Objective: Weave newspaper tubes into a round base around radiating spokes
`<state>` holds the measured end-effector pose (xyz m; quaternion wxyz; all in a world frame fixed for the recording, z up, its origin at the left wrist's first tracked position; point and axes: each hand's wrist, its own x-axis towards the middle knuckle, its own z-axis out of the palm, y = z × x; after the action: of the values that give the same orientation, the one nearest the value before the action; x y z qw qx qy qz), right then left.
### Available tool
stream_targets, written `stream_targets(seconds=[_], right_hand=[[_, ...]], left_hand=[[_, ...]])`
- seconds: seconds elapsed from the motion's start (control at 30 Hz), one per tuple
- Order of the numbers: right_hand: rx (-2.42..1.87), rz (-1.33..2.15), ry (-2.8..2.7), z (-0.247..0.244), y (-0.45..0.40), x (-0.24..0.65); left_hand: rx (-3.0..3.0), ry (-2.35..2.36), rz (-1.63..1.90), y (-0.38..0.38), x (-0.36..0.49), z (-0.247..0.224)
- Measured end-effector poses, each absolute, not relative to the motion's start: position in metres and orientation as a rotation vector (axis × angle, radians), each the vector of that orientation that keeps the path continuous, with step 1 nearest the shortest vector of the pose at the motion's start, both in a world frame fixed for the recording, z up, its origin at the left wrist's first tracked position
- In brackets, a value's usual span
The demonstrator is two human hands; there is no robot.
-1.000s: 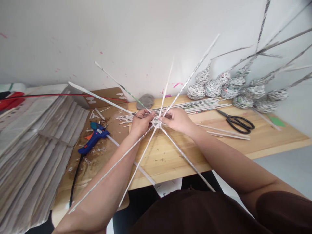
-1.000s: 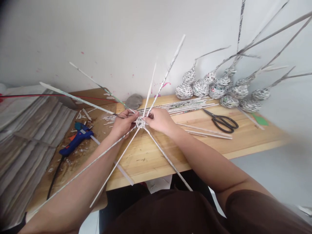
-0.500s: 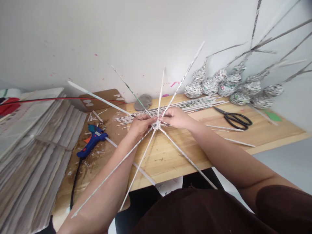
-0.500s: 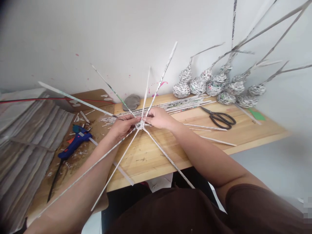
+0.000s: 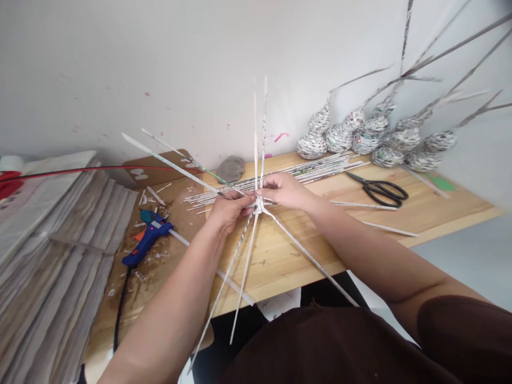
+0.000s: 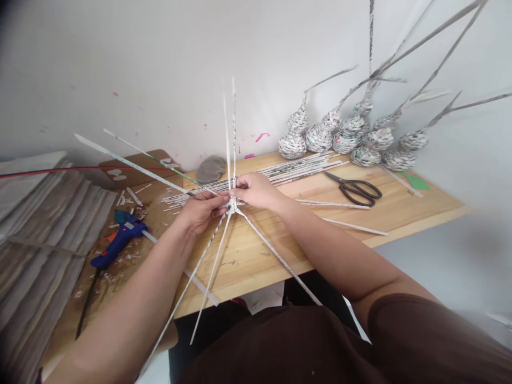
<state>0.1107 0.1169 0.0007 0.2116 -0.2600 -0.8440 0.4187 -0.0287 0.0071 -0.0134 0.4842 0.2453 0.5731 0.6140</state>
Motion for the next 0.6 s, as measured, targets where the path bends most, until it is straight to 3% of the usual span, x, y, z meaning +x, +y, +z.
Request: stream_targets(seconds=[0.6], right_hand=[[-0.668, 1.255, -2.218, 0.002, 0.1098, 0.1073]], left_hand=[[0.689, 1.517, 1.506, 0.0055, -0.0219, -0.0115]])
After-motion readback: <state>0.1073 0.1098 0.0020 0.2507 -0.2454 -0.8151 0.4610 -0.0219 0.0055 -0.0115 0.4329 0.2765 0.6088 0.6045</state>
